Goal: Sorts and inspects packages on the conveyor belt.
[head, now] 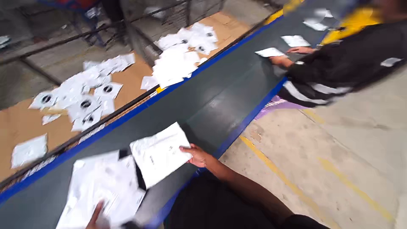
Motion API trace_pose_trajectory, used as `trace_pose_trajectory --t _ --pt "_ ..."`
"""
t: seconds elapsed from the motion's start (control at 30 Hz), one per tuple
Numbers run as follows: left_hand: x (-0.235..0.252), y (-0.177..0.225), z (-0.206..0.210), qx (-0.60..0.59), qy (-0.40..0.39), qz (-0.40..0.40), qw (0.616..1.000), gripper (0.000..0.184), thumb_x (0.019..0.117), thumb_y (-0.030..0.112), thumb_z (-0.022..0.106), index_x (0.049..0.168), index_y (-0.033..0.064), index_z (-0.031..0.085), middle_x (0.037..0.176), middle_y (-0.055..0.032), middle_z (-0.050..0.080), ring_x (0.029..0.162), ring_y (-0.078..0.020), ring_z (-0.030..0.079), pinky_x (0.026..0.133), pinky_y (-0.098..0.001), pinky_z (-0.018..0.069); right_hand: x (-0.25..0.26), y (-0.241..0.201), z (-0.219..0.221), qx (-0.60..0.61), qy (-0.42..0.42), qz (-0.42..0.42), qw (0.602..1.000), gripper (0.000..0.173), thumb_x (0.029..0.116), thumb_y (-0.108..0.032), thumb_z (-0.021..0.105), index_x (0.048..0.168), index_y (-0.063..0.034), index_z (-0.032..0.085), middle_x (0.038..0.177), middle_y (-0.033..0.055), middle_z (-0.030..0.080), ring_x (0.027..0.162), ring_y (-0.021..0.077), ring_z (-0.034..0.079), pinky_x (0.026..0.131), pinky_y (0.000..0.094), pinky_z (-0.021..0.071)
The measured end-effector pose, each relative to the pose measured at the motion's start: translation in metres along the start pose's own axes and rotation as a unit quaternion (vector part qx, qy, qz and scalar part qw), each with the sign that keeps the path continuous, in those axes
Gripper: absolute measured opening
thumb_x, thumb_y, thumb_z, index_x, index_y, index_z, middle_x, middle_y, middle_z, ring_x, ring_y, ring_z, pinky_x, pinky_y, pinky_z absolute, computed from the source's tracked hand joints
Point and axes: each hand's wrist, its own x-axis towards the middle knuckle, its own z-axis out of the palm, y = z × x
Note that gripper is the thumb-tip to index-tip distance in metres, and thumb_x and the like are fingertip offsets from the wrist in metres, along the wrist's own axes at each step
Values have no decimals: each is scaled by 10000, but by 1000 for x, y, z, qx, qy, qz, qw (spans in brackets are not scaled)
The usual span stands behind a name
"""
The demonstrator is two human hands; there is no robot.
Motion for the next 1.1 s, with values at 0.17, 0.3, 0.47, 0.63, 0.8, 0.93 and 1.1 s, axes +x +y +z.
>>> trace_pose_trajectory --t 0.17,0.3,0.47,0.63,0.8,0.93,1.1 --pt "-49 -49 147 -214 34 -48 975 412 981 136 666 1341 -18 537 1181 -186 693 1059 -284 699 920 -519 597 12 6 20 -29 25 -23 999 500 1046 -265 603 1449 -20 437 1250 184 683 1122 318 695 960 518 597" --pt "-83 -60 209 -278 3 -60 959 434 1035 185 594 1419 14 482 1296 -189 644 1180 -301 651 1005 -539 552 16 -1 10 -45 24 -75 996 524 1050 -256 601 1469 -6 410 1245 205 685 1127 333 697 976 528 593" --pt "-95 -45 212 -279 -51 -34 958 427 1083 275 505 1445 53 458 1309 -161 643 1193 -282 651 1013 -526 554 -3 -19 7 -24 -29 -99 994 490 1071 -199 556 1491 -29 371 1235 230 673 1107 357 698 948 535 599" --pt "-101 -32 208 -291 -54 -20 955 404 1090 296 476 1426 71 480 1306 -141 645 1201 -261 645 1018 -513 550 -14 -25 18 -21 -58 -99 993 422 1089 -214 515 1452 -25 413 1205 217 685 1081 339 707 925 518 607" --pt "-97 -25 205 -280 -49 -14 958 414 1099 304 451 1441 72 472 1322 -134 640 1213 -258 640 1026 -511 544 -7 -27 18 -122 -65 -112 984 487 1116 -314 431 1496 -11 393 1255 183 677 1120 290 699 947 471 608" --pt "-93 -20 197 -259 -28 -6 965 392 1096 302 464 1403 63 511 1272 -132 671 1164 -251 669 995 -498 567 -8 -39 13 -165 -28 -160 973 403 1126 -345 374 1352 -38 504 917 122 710 619 176 654 498 293 552" --pt "-87 -23 174 -266 23 -8 964 388 1076 271 519 1395 50 521 1245 -149 682 1132 -262 684 968 -505 579 -31 -33 -4 -126 158 -200 959 363 1130 -330 374 1316 -32 468 807 124 684 566 213 646 465 342 554"
